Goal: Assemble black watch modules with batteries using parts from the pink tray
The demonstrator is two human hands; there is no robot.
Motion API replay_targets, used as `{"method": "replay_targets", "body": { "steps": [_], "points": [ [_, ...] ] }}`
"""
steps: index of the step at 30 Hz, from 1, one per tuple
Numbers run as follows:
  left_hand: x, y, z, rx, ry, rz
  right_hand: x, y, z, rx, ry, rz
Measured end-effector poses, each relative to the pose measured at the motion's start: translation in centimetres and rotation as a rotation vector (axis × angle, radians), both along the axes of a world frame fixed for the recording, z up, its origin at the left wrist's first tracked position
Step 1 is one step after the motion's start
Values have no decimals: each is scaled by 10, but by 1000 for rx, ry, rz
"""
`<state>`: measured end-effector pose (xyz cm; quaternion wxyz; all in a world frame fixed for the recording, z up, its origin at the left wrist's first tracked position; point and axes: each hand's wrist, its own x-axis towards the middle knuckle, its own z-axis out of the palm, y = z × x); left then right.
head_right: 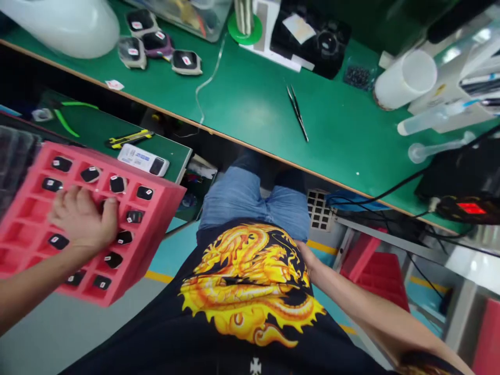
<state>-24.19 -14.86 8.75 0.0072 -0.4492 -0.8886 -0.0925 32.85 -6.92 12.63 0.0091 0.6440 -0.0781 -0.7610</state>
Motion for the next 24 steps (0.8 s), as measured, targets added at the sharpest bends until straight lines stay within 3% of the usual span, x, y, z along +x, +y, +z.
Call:
{"method": "replay_targets", "body": {
  "steps": [9, 15, 20, 24],
  "points": [
    [-5, -1, -4, -29, -43, 12, -5, 16, 15, 47, -10, 152],
    [-6, 0, -6, -51, -40, 15, -21, 29, 31, 198, -48, 331],
    [-6, 1, -5, -47, -50, 11, -38, 34, 45, 323, -223, 477],
    [-6, 2, -4, -40, -86, 31, -27, 31, 43, 457, -380, 582]
  ]
}}
